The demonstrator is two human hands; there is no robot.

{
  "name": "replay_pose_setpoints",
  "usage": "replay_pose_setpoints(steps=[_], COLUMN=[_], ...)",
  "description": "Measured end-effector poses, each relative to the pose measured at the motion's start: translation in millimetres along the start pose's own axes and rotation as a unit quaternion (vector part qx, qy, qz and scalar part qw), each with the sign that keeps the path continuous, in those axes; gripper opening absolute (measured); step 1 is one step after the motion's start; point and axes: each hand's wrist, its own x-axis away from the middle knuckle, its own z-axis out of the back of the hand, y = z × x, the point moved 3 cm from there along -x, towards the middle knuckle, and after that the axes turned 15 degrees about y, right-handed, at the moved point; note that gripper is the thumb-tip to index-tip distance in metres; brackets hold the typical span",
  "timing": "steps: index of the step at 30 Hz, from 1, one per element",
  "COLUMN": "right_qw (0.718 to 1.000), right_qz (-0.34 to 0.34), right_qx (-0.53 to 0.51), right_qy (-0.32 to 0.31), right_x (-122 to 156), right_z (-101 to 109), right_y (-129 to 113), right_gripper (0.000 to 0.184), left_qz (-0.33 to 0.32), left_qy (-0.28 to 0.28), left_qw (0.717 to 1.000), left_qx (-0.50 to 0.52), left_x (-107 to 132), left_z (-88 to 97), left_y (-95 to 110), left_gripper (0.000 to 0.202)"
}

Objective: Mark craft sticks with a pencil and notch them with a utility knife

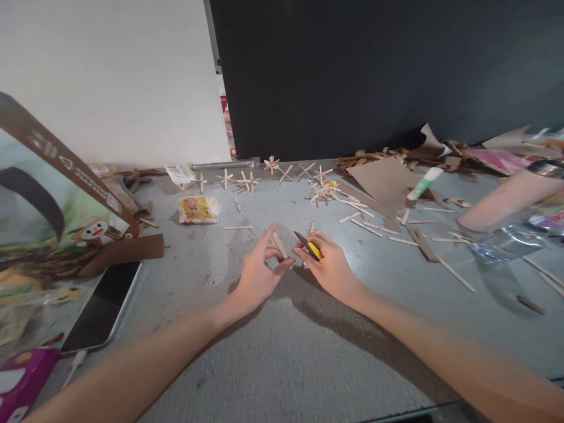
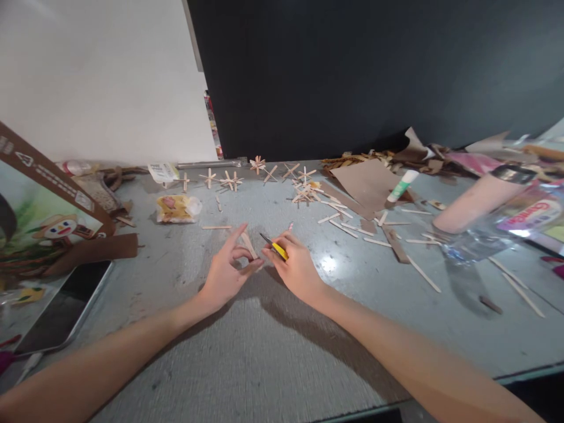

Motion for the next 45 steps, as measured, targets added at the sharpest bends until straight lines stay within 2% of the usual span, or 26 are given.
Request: replay_pose_setpoints(steps=[4,10,17,23,25,28,31,35,37,40,45], right_qw=[1.0,0.999,0.999,0.998,0.998,0.998,0.995,0.987,0.983,0.977,0.977], right_qz=[0.01,-0.021,0.019,0.024,0.022,0.008,-0.046,-0.116,-0.141,-0.165,-0.149], right_qx=[-0.027,-0.023,-0.034,-0.056,-0.056,-0.061,-0.083,-0.103,-0.113,-0.131,-0.137], right_qy=[-0.001,0.004,-0.003,-0.024,-0.021,-0.016,-0.029,-0.05,-0.046,-0.038,-0.066], right_x=[4.5,9.4,8.1,3.5,2.5,1.9,2.7,4.3,3.7,1.2,0.8], right_z=[-3.8,-11.8,-7.7,-5.7,-6.1,-6.7,-7.6,-7.8,-6.8,-5.0,-4.8], right_y=[-5.5,-6.2,-11.5,-11.3,-8.8,-6.7,-5.9,-5.2,-4.3,-3.1,-4.9], right_gripper=[0.027,0.026,0.029,0.037,0.038,0.026,0.021,0.026,0.03,0.036,0.036], left_qz=[-0.009,-0.015,-0.037,-0.036,-0.013,0.064,0.127,0.163,0.166,0.143,0.079], left_qy=[-0.024,-0.06,-0.063,-0.064,-0.071,-0.092,-0.133,-0.195,-0.204,-0.188,-0.171], left_qw=[1.0,0.998,0.997,0.997,0.996,0.983,0.957,0.928,0.927,0.949,0.979], left_qx=[-0.006,-0.005,-0.003,0.022,0.055,0.147,0.226,0.272,0.266,0.21,0.082], left_x=[2.7,7.7,6.6,6.0,4.9,2.4,0.7,1.1,1.3,1.1,3.4], left_z=[-1.5,-4.9,-4.3,-5.3,-5.6,-6.0,-6.7,-7.8,-7.1,-5.2,-6.7], left_y=[-1.6,3.4,5.5,1.2,-0.3,-4.3,-7.8,-7.0,-3.2,4.7,9.3], left_gripper=[0.074,0.064,0.049,0.049,0.049,0.055,0.065,0.058,0.05,0.027,0.023])
